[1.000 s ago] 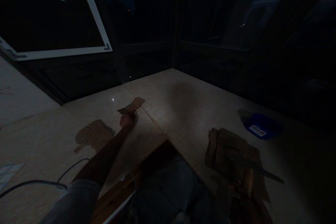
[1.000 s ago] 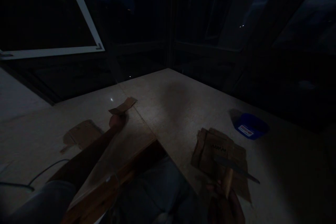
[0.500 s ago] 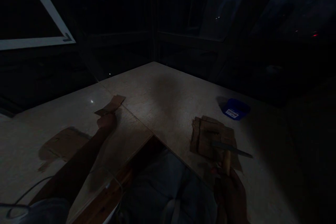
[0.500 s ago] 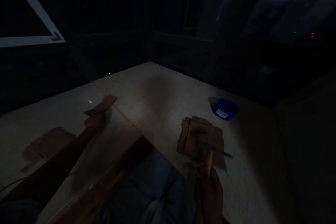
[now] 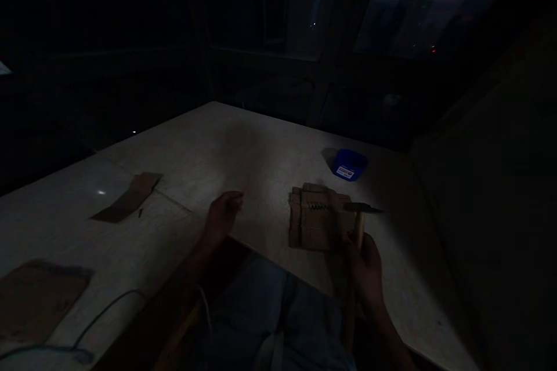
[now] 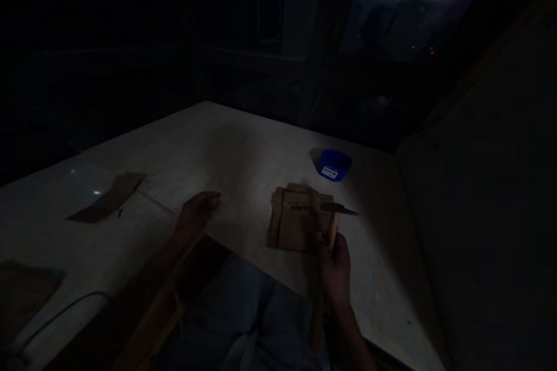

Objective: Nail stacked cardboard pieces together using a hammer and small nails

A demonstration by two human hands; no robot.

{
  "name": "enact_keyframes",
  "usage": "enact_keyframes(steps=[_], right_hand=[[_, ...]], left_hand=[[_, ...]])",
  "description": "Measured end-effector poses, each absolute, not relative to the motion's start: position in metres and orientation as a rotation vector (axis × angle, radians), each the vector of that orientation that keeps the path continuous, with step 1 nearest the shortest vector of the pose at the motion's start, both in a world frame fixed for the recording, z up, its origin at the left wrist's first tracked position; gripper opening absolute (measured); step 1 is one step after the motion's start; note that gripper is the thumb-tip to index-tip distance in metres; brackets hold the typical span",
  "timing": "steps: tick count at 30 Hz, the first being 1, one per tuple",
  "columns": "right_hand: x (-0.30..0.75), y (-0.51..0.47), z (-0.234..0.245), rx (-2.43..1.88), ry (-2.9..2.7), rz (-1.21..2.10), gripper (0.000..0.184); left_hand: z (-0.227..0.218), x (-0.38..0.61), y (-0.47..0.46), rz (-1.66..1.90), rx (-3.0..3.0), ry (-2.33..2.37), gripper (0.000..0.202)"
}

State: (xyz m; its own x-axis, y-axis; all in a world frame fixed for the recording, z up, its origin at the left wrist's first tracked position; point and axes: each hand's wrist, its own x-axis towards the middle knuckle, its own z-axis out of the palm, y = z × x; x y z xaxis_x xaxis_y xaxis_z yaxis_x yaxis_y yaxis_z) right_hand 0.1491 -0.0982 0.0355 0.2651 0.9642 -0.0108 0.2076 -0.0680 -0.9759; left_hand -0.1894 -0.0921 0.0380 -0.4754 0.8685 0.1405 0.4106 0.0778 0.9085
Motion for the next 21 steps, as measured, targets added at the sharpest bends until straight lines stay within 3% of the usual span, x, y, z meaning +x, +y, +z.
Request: enact_keyframes(steps=[7, 21], right_hand=[[0.163, -0.049, 0.003, -1.56, -1.196, 0.94, 0.051], [0.153, -0.037, -0.009, -1.536, -1.19, 0.976, 0.046]], left_hand=[[0.005, -0.064, -0.058, 1.291, 1.05, 1.528, 0.033], [-0.011, -0.043, -0.04, 1.304, 0.924, 1.463, 0.041]])
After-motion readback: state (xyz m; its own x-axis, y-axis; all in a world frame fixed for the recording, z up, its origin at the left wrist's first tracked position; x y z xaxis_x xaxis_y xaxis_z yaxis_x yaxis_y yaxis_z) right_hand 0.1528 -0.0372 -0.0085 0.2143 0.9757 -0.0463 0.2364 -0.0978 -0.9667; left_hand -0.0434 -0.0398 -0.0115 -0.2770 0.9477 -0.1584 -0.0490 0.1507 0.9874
